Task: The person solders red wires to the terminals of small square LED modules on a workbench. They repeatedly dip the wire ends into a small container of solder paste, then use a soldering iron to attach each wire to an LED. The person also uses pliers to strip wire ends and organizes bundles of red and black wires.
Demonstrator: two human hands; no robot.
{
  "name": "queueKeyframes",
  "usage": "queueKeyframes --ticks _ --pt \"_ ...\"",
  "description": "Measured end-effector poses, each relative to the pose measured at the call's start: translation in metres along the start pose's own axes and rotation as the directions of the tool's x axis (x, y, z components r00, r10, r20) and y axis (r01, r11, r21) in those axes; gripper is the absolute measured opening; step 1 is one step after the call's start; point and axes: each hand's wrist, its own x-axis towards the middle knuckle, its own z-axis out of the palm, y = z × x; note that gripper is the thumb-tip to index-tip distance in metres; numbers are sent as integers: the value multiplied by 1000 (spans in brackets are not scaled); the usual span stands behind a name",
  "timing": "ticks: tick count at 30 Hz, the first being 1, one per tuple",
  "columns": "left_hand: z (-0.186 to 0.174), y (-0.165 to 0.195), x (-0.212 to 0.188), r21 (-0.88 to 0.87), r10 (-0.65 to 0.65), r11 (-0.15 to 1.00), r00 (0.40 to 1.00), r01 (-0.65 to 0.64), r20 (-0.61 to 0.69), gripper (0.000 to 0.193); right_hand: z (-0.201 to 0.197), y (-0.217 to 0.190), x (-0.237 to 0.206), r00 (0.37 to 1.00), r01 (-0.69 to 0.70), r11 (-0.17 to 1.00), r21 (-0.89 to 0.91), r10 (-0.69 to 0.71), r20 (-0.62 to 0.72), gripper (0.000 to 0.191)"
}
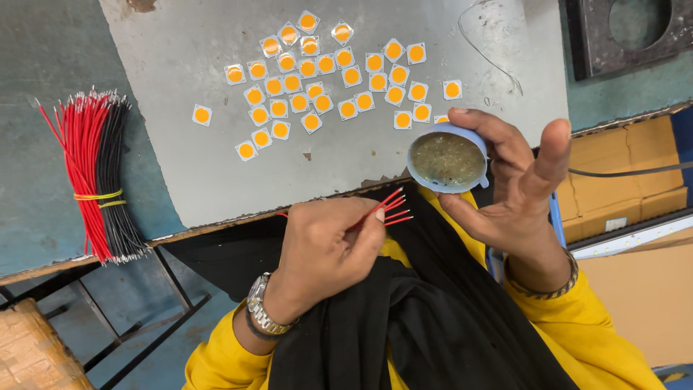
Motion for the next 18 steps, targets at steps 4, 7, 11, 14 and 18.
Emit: queueKeyframes --ticks 4,7,11,14,18 --pt "0 1 -1 -142 -40 989 998 32 -53 9 0 -1 -1 1000 12 1000 -9 -12 14 135" --pt "-1 1 -1 -154 -93 984 995 86 -34 9 1 1 -1 998 55 998 13 -55 10 134" --pt "1 2 -2 -192 -133 973 991 125 -27 8 2 5 -4 998 56 997 52 -57 30 131" --pt "3 2 -2 -195 -163 968 987 156 -19 12 1 7 -7 997 64 995 71 -66 35 130" --pt "6 2 -1 -205 -152 968 988 145 -21 15 0 8 -10 997 60 995 82 -63 37 130"
